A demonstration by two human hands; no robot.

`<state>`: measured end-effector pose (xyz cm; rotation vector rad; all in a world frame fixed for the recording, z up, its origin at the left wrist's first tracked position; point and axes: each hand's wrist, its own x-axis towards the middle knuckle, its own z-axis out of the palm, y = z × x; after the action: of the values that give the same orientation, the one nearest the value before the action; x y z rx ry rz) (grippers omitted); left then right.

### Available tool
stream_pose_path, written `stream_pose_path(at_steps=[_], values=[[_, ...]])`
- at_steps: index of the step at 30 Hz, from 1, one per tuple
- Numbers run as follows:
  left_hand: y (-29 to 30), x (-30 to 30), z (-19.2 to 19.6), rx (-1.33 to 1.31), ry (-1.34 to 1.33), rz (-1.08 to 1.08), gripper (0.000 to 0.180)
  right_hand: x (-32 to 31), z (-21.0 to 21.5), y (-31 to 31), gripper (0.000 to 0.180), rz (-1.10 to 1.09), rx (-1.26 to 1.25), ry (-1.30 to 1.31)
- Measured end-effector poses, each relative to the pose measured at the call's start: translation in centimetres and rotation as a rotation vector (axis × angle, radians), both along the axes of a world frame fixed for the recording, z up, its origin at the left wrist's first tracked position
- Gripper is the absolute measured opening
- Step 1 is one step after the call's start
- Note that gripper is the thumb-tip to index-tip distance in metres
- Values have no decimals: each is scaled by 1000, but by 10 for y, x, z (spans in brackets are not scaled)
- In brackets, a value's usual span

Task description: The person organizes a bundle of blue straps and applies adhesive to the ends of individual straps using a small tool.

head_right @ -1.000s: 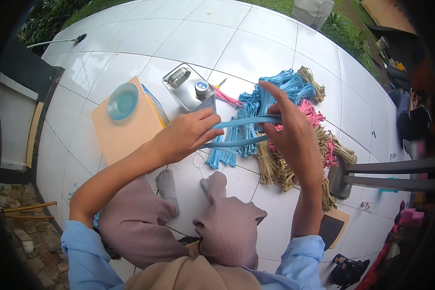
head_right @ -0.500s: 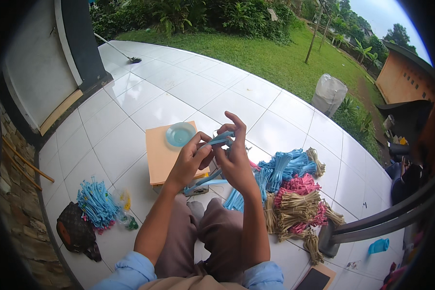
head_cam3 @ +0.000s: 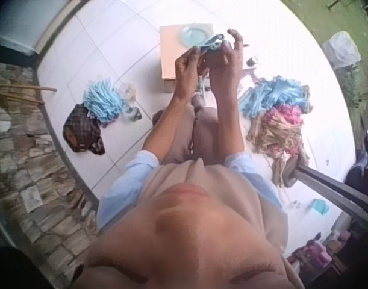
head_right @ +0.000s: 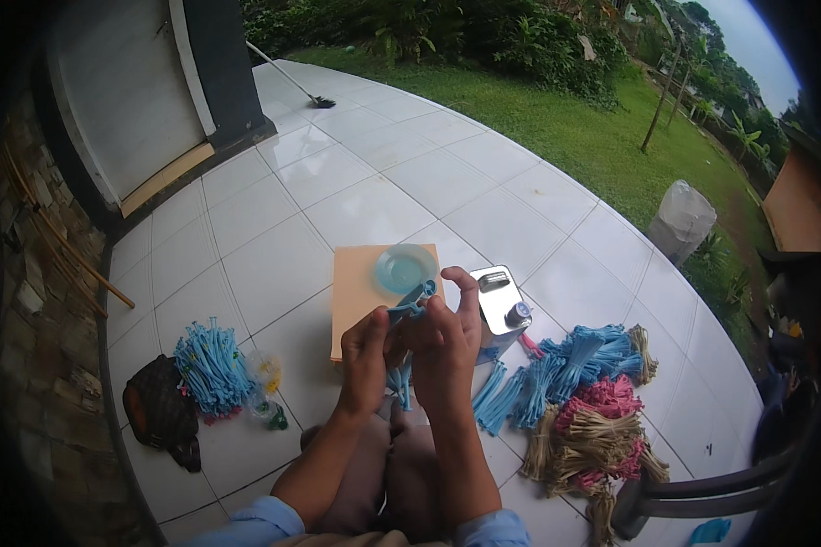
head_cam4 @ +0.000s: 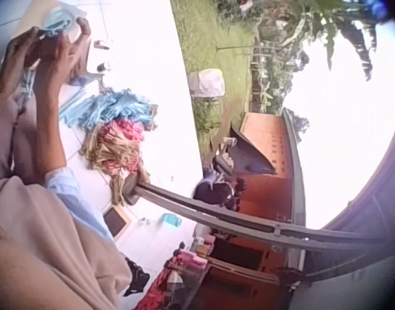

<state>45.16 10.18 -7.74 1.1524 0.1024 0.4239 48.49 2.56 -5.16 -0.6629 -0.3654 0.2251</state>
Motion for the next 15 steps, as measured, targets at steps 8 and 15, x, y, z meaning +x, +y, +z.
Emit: stream_pose_path(at_steps=[8,15], values=[[-6,4,-1,-168,-32,-52,35,3,-6,3,26,-125,171,264],[-23,5,0,-359,-79,-128,47,36,-32,-18,7,-50,660,324]])
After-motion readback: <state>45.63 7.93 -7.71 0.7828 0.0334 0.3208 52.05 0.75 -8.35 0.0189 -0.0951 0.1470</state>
